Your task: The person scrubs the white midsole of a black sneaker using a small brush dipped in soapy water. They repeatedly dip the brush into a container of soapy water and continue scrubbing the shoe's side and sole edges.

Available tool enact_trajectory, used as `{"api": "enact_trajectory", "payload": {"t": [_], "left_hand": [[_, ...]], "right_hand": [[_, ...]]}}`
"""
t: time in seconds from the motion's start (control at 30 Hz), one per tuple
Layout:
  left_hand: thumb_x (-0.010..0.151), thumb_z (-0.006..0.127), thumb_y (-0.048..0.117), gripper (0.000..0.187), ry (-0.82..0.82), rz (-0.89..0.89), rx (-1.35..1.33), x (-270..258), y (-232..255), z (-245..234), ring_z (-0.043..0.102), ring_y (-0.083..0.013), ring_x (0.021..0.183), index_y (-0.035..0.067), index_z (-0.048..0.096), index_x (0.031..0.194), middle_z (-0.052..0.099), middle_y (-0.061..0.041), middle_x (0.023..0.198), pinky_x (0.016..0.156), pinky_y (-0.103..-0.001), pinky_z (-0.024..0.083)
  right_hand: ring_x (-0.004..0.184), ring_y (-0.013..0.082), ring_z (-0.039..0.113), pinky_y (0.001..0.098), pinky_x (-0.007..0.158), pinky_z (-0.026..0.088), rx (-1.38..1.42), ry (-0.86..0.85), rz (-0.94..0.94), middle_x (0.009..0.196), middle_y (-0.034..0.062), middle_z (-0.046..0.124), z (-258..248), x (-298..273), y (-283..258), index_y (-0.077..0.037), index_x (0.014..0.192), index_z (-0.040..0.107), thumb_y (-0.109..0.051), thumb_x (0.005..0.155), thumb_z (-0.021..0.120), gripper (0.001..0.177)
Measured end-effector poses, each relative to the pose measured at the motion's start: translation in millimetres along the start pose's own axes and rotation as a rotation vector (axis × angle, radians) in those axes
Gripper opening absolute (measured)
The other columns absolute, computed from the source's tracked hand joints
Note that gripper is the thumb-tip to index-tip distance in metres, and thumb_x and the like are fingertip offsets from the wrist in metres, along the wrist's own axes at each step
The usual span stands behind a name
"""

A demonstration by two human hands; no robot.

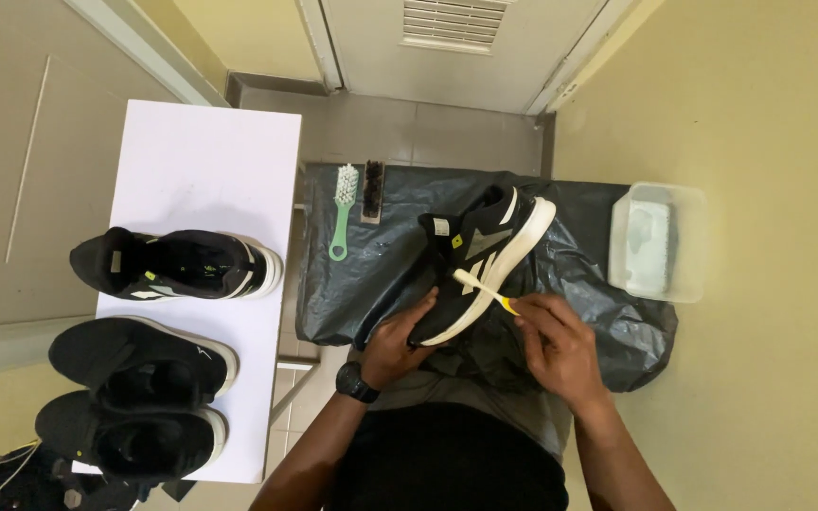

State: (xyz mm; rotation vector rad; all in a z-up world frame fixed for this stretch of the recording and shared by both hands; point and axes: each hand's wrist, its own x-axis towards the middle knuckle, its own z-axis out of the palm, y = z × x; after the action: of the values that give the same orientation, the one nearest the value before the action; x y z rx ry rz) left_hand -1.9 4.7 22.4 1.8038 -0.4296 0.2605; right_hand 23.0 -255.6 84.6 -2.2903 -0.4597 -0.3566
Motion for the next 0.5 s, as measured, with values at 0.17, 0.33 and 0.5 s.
{"api": "enact_trajectory", "payload": {"t": [0.17,0.33,0.5], "left_hand": [[0.088,0.079,0.013,0.058,0.029,0.077,-0.025,-0.8,-5.8,-1.1,0.063,-0.0367,0.122,-0.005,0.059,0.139,0.061,-0.024,0.14,0.098,-0.045,0.056],[0.089,0.077,0.01,0.053,0.049,0.135,-0.045,-1.7,-5.9,-2.1,0.065,-0.0365,0.12,-0.005,0.061,0.137,0.06,-0.025,0.139,0.098,-0.046,0.057],[0.095,0.07,0.015,0.05,0.027,0.155,-0.111,2.0,0.8,-7.1,0.06,-0.0397,0.125,-0.005,0.059,0.14,0.058,-0.025,0.142,0.099,-0.051,0.055]], "right_hand": [[0.08,0.0274,0.076,0.034,0.07,0.061,-0.036,-0.118,-0.117,0.097,0.0014,0.077,-24.8,25.5,-37.2,-0.015,0.095,0.081,-0.006,0.089,0.074,0.013],[0.075,0.0302,0.074,0.0372,0.063,0.06,-0.126,-0.245,-0.222,0.1,0.0034,0.076,-40.7,44.5,-49.9,-0.013,0.096,0.078,-0.005,0.091,0.068,0.014],[0.071,0.0204,0.071,0.0296,0.061,0.056,-0.356,-0.334,-0.24,0.104,-0.0106,0.074,-49.8,60.3,-42.4,-0.023,0.09,0.077,-0.007,0.09,0.063,0.021]]}}
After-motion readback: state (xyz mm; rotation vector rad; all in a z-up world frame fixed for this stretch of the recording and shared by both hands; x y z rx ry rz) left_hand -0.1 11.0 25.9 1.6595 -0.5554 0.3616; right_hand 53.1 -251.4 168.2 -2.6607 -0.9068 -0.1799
